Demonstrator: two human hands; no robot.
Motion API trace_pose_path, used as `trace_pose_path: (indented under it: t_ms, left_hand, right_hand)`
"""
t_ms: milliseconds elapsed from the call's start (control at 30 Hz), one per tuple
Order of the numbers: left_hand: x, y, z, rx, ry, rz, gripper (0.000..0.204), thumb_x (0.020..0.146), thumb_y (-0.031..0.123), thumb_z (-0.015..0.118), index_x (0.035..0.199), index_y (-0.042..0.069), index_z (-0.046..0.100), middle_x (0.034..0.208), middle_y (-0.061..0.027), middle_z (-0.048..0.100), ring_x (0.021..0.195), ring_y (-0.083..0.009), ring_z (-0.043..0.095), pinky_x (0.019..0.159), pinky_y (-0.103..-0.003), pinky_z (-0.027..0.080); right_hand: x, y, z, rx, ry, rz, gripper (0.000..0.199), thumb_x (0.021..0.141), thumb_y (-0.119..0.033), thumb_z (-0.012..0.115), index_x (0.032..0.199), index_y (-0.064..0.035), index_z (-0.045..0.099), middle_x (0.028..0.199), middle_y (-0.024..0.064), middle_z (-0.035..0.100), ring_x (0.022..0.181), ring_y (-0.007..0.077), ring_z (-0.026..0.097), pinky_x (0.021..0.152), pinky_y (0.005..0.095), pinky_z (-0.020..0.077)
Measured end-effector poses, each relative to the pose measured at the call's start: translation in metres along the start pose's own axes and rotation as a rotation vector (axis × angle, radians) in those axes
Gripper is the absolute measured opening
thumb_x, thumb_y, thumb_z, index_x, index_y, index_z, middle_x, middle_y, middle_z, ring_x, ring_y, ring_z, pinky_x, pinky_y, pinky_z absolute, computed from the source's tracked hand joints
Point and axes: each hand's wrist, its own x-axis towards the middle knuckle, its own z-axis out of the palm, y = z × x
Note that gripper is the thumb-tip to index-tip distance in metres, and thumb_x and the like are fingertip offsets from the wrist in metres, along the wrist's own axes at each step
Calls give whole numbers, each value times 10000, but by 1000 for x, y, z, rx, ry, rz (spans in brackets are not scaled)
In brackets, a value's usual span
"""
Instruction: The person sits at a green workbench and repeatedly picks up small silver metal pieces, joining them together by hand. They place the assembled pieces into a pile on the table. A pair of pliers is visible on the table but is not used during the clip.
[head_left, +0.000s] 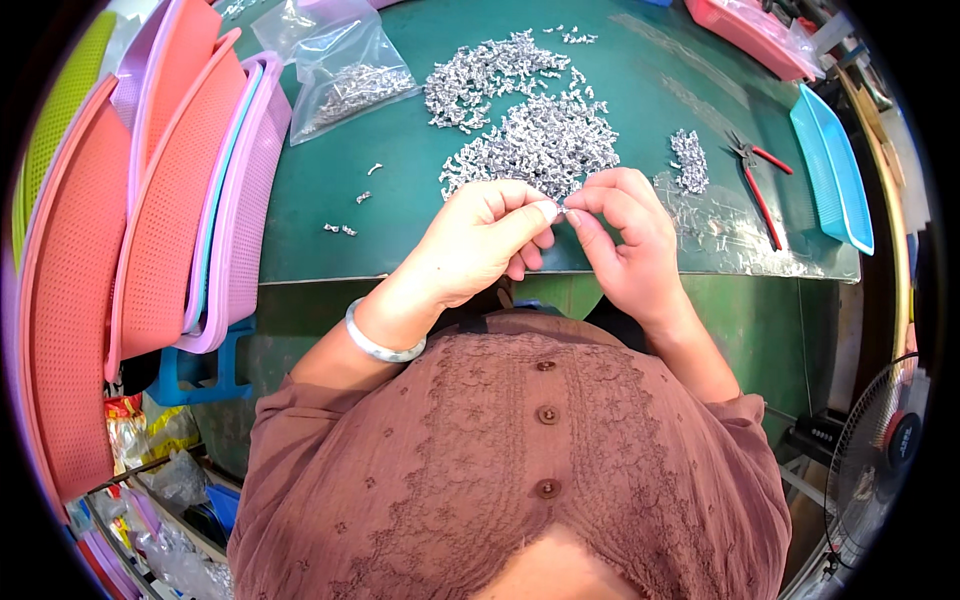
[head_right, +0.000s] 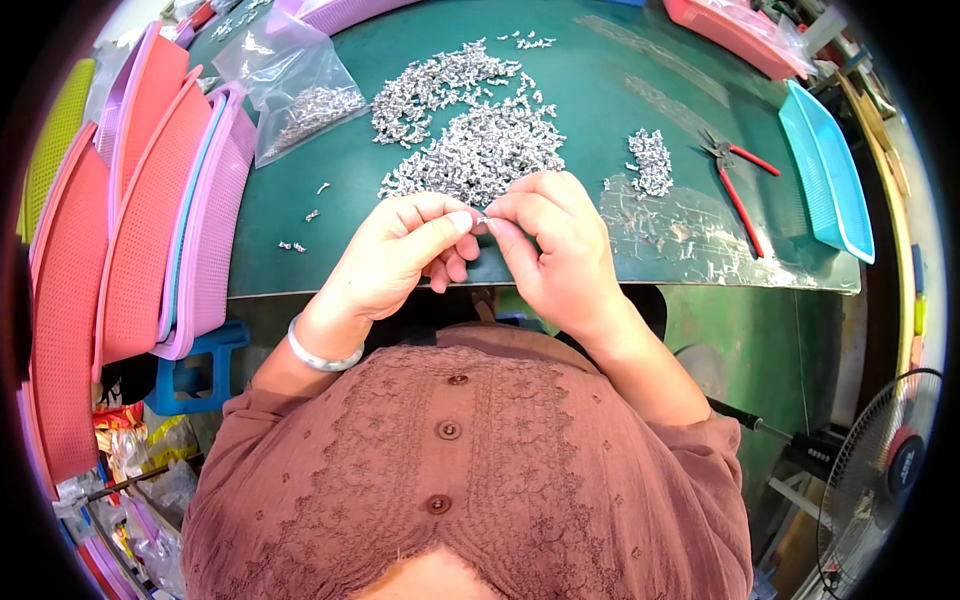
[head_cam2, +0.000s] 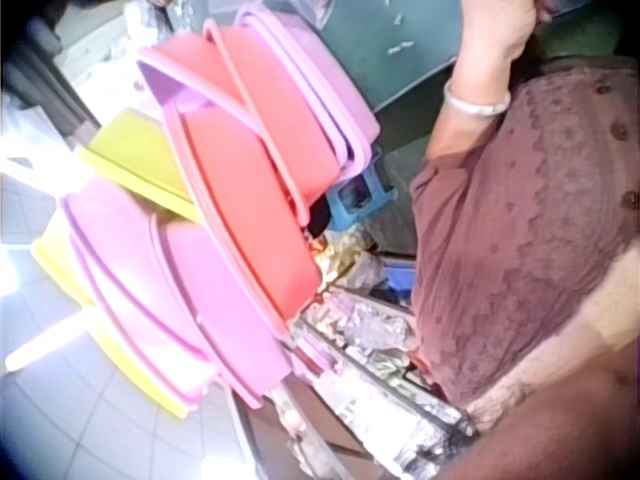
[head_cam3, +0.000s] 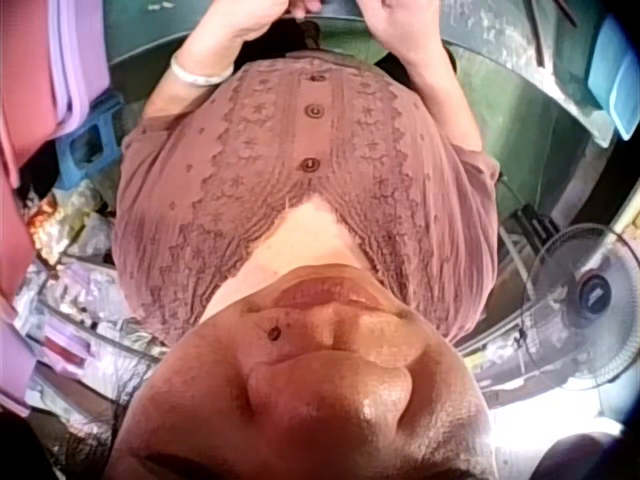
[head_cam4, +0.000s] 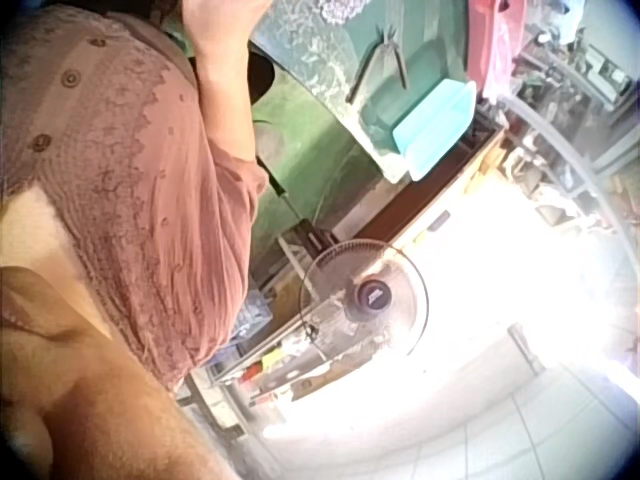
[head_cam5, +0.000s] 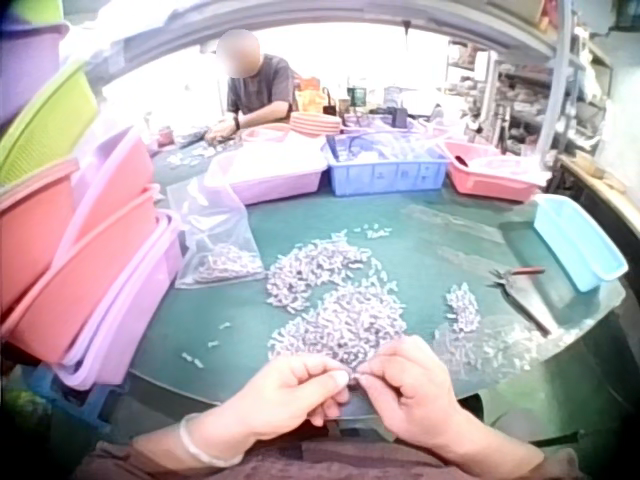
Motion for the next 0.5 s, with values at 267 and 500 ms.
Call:
trace_pose_path:
  t_ms: [267, 500]
  left_hand:
    - [-1, -3, 0, -84, -18, -1, 155, 907, 160, 539, 906, 20, 607, 736, -26, 611, 575, -65, 564, 464, -176, 444]
    - [-1, -2, -1, -105, -6, 7, 144, 897, 137, 554, 905, 6, 613, 710, -24, 607, 563, -66, 565, 463, -174, 443]
  right_hand:
    - [1, -3, 3, 50, 9, -61, 153, 682, 49, 649, 806, -31, 608, 811, 86, 578, 742, 256, 550, 645, 315, 438]
    - [-3, 13, -7, -100, -31, -20, 152, 680, 0, 672, 818, -26, 614, 820, 82, 578, 765, 263, 549, 658, 333, 447]
